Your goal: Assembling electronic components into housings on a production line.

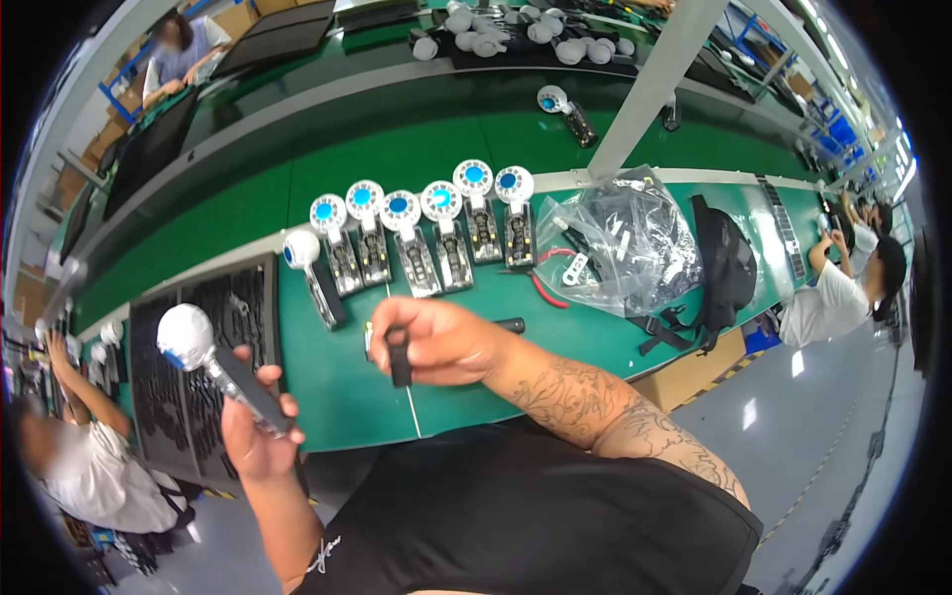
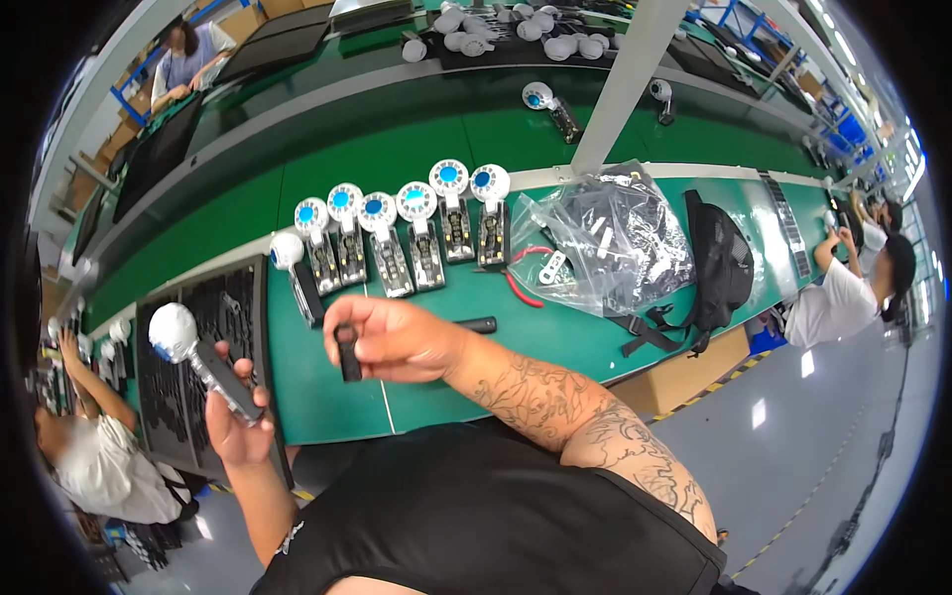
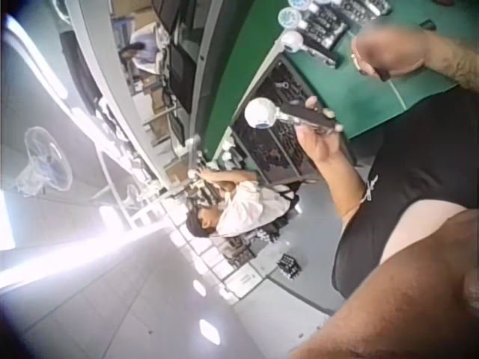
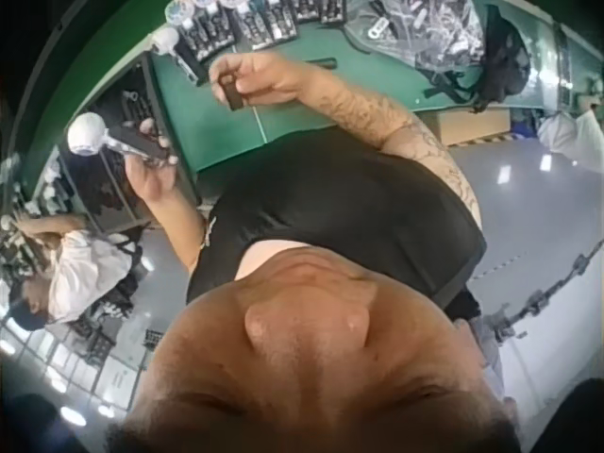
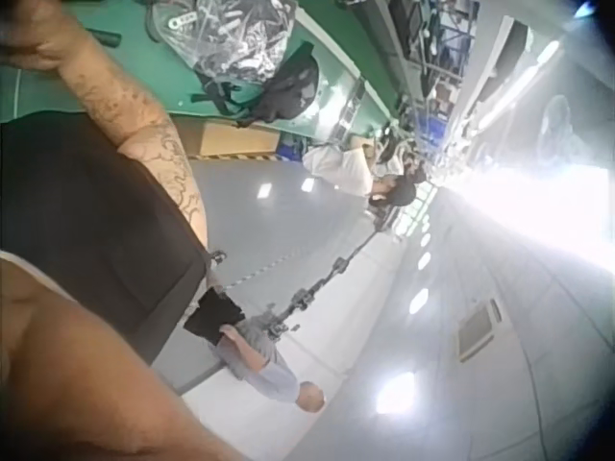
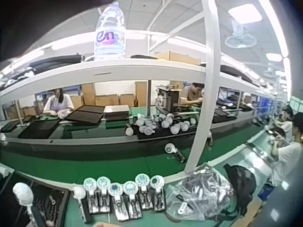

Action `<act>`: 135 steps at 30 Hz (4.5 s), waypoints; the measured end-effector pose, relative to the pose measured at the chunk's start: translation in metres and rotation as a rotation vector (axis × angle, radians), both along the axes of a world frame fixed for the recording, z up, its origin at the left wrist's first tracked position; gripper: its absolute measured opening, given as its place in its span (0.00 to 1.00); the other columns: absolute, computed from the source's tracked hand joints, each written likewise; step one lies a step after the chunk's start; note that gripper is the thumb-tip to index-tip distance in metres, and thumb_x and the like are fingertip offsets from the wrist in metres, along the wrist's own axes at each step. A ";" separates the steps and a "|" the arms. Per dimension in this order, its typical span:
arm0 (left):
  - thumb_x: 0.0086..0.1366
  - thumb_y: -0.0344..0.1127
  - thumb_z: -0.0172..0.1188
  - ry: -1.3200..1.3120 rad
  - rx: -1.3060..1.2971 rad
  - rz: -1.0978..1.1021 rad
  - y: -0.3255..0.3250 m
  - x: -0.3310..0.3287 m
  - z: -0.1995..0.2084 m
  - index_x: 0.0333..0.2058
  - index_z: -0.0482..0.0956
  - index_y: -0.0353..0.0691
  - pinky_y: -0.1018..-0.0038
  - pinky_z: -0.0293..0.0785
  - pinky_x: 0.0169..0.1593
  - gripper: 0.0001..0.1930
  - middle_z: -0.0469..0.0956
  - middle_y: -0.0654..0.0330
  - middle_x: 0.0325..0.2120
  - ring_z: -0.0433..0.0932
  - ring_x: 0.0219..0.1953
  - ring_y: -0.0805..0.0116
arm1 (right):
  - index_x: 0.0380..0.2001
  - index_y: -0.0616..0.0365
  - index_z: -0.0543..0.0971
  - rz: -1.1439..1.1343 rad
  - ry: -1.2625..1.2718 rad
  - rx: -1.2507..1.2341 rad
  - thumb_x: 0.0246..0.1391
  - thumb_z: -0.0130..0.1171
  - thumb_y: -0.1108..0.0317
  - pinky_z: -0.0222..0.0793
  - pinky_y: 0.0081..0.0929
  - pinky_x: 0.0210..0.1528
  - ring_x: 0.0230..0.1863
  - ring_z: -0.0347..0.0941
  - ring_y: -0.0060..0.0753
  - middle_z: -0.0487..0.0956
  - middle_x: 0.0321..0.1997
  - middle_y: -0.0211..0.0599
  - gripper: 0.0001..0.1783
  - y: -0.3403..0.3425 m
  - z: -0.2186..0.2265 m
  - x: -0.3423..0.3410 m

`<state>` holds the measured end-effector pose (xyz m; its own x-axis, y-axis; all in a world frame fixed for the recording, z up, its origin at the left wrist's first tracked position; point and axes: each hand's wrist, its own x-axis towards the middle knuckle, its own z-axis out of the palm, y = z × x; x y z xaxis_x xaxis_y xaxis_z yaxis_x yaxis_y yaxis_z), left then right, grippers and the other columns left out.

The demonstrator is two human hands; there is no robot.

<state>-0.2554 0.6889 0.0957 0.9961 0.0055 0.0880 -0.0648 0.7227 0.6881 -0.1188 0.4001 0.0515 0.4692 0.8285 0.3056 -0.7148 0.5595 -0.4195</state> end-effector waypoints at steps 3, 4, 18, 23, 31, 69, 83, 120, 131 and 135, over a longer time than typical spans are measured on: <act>0.74 0.31 0.61 0.074 -0.106 0.079 -0.054 -0.014 -0.014 0.77 0.48 0.48 0.68 0.85 0.34 0.40 0.73 0.42 0.62 0.82 0.43 0.56 | 0.58 0.56 0.72 -0.103 0.000 -0.054 0.60 0.70 0.72 0.71 0.31 0.52 0.48 0.76 0.37 0.80 0.51 0.48 0.25 -0.031 0.020 -0.016; 0.71 0.27 0.62 0.110 -0.049 0.068 -0.074 -0.016 -0.015 0.77 0.49 0.49 0.68 0.85 0.37 0.42 0.73 0.42 0.63 0.81 0.45 0.56 | 0.58 0.57 0.72 -0.143 0.009 -0.070 0.60 0.70 0.72 0.71 0.31 0.52 0.49 0.76 0.37 0.80 0.51 0.48 0.26 -0.038 0.024 -0.022; 0.60 0.20 0.58 0.082 0.443 0.053 -0.124 -0.015 -0.024 0.77 0.45 0.45 0.63 0.81 0.49 0.49 0.73 0.46 0.55 0.77 0.49 0.58 | 0.57 0.61 0.75 -0.261 -0.189 -0.534 0.59 0.65 0.81 0.75 0.26 0.53 0.46 0.78 0.30 0.81 0.47 0.42 0.22 -0.023 0.036 -0.057; 0.60 0.21 0.58 0.044 0.837 0.180 -0.132 -0.005 -0.021 0.77 0.43 0.42 0.63 0.78 0.54 0.49 0.72 0.44 0.56 0.77 0.49 0.58 | 0.55 0.64 0.76 -0.453 -0.388 -0.818 0.59 0.62 0.85 0.76 0.22 0.54 0.45 0.78 0.26 0.81 0.47 0.41 0.21 -0.005 0.036 -0.067; 0.62 0.20 0.57 0.032 1.172 0.299 -0.131 0.002 -0.018 0.77 0.40 0.38 0.67 0.78 0.52 0.48 0.71 0.44 0.58 0.78 0.49 0.61 | 0.55 0.65 0.76 -0.515 -0.426 -0.932 0.59 0.62 0.85 0.77 0.21 0.53 0.45 0.78 0.24 0.81 0.47 0.40 0.20 0.008 0.030 -0.063; 0.64 0.24 0.56 0.154 1.134 0.314 -0.123 0.016 -0.020 0.71 0.53 0.35 0.67 0.76 0.52 0.37 0.74 0.47 0.52 0.78 0.47 0.59 | 0.53 0.63 0.79 -0.847 -0.978 -0.998 0.55 0.69 0.78 0.77 0.29 0.49 0.42 0.79 0.35 0.82 0.46 0.39 0.21 0.029 0.014 -0.053; 0.62 0.17 0.49 0.223 0.159 0.118 -0.111 0.015 -0.020 0.68 0.58 0.44 0.70 0.75 0.37 0.35 0.74 0.51 0.50 0.74 0.45 0.64 | 0.38 0.57 0.76 -0.782 -1.845 -1.456 0.59 0.66 0.68 0.75 0.42 0.44 0.43 0.78 0.48 0.82 0.45 0.41 0.09 -0.019 -0.003 -0.026; 0.51 0.13 0.47 0.133 0.072 0.081 -0.093 0.009 -0.021 0.76 0.48 0.50 0.69 0.76 0.43 0.52 0.71 0.53 0.54 0.74 0.44 0.64 | 0.57 0.62 0.84 -0.594 -1.658 -1.048 0.57 0.66 0.78 0.66 0.30 0.28 0.25 0.72 0.33 0.81 0.30 0.35 0.23 -0.011 0.078 -0.037; 0.49 0.13 0.49 0.131 0.045 0.052 -0.086 0.008 -0.028 0.76 0.51 0.51 0.68 0.74 0.44 0.53 0.73 0.53 0.56 0.76 0.48 0.61 | 0.59 0.60 0.83 -0.587 -1.605 -1.003 0.57 0.65 0.79 0.70 0.28 0.29 0.25 0.75 0.32 0.85 0.34 0.37 0.25 -0.012 0.072 -0.035; 0.50 0.13 0.48 0.150 -0.015 0.055 -0.085 -0.003 -0.024 0.76 0.48 0.50 0.67 0.76 0.43 0.52 0.71 0.52 0.55 0.75 0.49 0.61 | 0.55 0.57 0.84 -0.754 -1.275 -0.838 0.56 0.65 0.75 0.68 0.33 0.27 0.25 0.75 0.36 0.83 0.31 0.35 0.22 -0.028 0.090 -0.046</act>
<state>-0.2584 0.6041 0.0714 0.9962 0.0601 -0.0626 -0.0013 0.7314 0.6819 -0.1652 0.3717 0.1415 0.6254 0.6708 0.3986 0.5846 -0.0644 -0.8088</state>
